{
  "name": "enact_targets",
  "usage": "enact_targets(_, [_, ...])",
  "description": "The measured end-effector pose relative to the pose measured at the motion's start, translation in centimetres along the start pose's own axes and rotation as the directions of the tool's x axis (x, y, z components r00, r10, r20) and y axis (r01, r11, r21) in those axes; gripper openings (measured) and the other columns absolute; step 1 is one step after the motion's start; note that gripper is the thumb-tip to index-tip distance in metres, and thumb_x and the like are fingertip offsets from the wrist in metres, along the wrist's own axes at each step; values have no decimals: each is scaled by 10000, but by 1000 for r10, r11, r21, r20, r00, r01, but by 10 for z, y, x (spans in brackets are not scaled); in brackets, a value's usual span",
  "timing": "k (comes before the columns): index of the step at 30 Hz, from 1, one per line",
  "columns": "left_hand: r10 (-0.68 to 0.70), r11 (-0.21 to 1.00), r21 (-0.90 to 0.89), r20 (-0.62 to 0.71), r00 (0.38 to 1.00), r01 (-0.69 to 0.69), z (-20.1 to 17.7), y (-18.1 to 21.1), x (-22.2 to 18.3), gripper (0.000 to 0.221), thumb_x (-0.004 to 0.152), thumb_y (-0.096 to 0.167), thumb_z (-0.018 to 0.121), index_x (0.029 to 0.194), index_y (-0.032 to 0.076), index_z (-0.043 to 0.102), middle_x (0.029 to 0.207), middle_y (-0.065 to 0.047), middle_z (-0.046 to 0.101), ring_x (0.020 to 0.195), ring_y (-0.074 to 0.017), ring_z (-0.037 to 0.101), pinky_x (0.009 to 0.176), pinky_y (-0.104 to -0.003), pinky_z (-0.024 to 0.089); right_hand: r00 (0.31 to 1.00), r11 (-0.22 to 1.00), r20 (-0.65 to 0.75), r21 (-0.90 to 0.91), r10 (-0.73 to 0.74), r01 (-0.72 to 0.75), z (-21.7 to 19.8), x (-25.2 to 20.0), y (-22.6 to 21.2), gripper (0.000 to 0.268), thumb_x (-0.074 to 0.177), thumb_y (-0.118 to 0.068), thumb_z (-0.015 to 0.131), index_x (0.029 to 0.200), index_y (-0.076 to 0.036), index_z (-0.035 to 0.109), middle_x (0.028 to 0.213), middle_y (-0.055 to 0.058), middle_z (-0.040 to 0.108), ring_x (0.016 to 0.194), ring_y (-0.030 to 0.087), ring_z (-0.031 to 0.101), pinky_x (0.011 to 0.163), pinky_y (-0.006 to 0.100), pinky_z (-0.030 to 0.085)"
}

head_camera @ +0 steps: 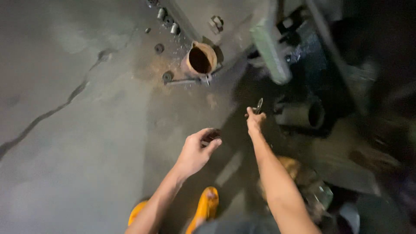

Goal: Repairing or assembling mechanical clutch components on the floor using pliers and a screwdriver.

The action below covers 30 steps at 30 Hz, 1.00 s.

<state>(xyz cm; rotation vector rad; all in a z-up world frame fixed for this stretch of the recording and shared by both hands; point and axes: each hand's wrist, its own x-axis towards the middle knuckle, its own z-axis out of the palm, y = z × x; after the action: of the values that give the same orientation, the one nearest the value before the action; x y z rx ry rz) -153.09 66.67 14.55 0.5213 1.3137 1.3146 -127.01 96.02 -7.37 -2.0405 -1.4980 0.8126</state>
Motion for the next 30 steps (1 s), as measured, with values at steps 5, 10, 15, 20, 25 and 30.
enact_targets(5, [71, 997, 33, 68, 995, -74, -52, -56, 92, 353, 918, 167, 681, 1233, 7, 683, 1074, -89, 785, 943, -127, 713, 839, -305, 579, 870, 809, -168, -482, -463, 338, 82, 118, 13, 565, 753, -383, 963, 938, 81, 697, 889, 253, 721, 801, 412, 682, 734, 481, 540])
enact_targets(10, [-29, 1000, -9, 84, 996, 30, -67, -82, 120, 356, 915, 162, 688, 1243, 25, 670, 1088, -69, 792, 918, -121, 726, 841, -295, 586, 836, 674, 44, -568, -547, 471, 118, 147, 3, 373, 735, -268, 893, 960, -2, 761, 931, 226, 750, 876, 412, 700, 806, 494, 544])
enact_targets(15, [-87, 993, -87, -69, 994, 81, -46, -74, 80, 311, 941, 150, 668, 1213, 4, 708, 1037, -98, 790, 867, -157, 704, 791, -321, 579, 948, 960, 188, -60, -258, 274, 82, 48, 11, 267, 920, -226, 788, 838, -7, 661, 737, 129, 640, 579, 216, 555, 527, 391, 431])
enact_targets(20, [-35, 998, -62, -347, 937, 14, 4, 5, -28, 277, 955, 111, 643, 1188, -14, 724, 1036, -85, 777, 918, -123, 725, 840, -276, 581, 767, 840, 642, 412, 6, -352, -45, -196, -90, 250, 1014, -192, 691, 834, -34, 620, 653, 4, 525, 447, 70, 379, 392, 251, 263])
enact_targets(25, [-84, 867, -497, -220, 972, -37, 48, 162, -159, 209, 1028, 76, 599, 1140, -66, 704, 992, -62, 697, 887, -126, 651, 818, -275, 545, 509, 472, 855, 407, 105, -782, -220, -373, -280, 180, 988, -205, 632, 872, -70, 604, 669, -16, 551, 452, 47, 384, 410, 219, 285])
enact_targets(30, [-7, 939, -342, -102, 995, -29, 90, 337, -248, 186, 996, 44, 631, 1133, -51, 712, 970, -32, 636, 846, -111, 601, 775, -268, 513, 400, 419, 912, 398, -88, -816, -368, -418, -415, 162, 987, -168, 621, 932, -18, 645, 655, -14, 518, 483, 59, 392, 429, 220, 278])
